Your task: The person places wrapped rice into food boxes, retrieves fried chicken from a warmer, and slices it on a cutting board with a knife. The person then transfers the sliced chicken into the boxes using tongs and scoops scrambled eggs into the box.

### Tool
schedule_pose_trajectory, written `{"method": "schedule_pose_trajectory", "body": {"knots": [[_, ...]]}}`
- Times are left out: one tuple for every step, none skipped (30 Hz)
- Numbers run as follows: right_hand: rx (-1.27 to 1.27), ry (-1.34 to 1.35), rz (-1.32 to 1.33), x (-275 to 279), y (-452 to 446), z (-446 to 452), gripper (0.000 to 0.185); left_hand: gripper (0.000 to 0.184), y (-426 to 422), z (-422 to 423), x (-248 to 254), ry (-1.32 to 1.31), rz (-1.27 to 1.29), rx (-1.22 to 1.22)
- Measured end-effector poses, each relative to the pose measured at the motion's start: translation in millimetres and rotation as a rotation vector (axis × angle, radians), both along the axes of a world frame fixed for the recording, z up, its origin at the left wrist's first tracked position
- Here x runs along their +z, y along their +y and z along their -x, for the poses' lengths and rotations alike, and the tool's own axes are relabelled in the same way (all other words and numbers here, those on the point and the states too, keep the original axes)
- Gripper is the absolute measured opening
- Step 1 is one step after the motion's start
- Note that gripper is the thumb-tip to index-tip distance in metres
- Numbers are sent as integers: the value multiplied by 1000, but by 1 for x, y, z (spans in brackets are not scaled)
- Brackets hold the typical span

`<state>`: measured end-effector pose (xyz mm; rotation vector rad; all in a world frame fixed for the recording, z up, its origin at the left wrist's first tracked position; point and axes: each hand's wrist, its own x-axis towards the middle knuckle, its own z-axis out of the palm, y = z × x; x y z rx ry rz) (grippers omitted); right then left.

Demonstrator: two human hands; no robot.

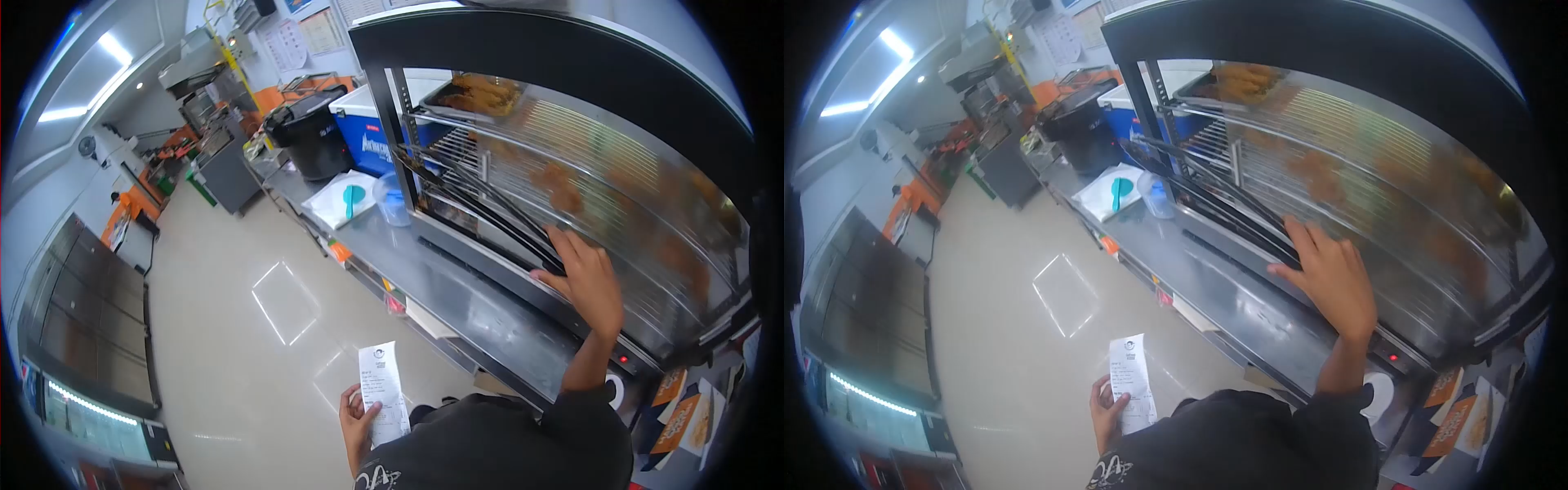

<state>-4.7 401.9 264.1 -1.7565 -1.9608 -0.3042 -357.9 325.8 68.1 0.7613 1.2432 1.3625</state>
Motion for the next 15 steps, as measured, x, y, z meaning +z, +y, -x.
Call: {"method": "schedule_pose_trajectory", "body": {"knots": [[-44, -38, -22, 11, 22, 15, 57, 46, 25, 17, -5, 5, 15, -15], [-91, -83, -41, 20, 43, 28, 57, 42, 50, 32, -11, 4, 33, -32], [-134, -130, -57, 29, 62, 38, 56, 38, 77, 42, -16, 0, 50, -53], [-180, -177, -71, 36, 80, 47, 56, 35, 103, 49, -19, -50, 41, -54], [-230, -223, -88, 42, 80, 46, 56, 33, 115, 46, -22, -97, 30, -58], [-303, -295, -148, 47, 97, 57, 54, 30, 147, 55, -25, -141, 21, -68], [-404, -355, -119, 54, 108, 69, 53, 30, 180, 63, -30, -145, 22, -101], [-506, -411, -83, 62, 118, 82, 52, 30, 214, 70, -39, -147, 26, -135], [-612, -467, -41, 65, 128, 93, 51, 31, 245, 75, -47, -148, 33, -175], [-679, -510, -23, 67, 140, 102, 52, 29, 279, 76, -46, -120, 53, -242], [-746, -550, 3, 70, 151, 109, 54, 29, 310, 78, -42, -93, 44, -337], [-813, -586, 32, 75, 160, 116, 55, 28, 337, 77, -35, -63, 34, -433], [-865, -598, 73, 81, 179, 125, 49, 28, 372, 79, -26, -36, 24, -530], [-917, -616, 111, 87, 197, 131, 44, 26, 399, 77, -14, -13, 3, -631], [-967, -638, 145, 92, 217, 137, 39, 26, 426, 78, -10, 14, -5, -703]]}}
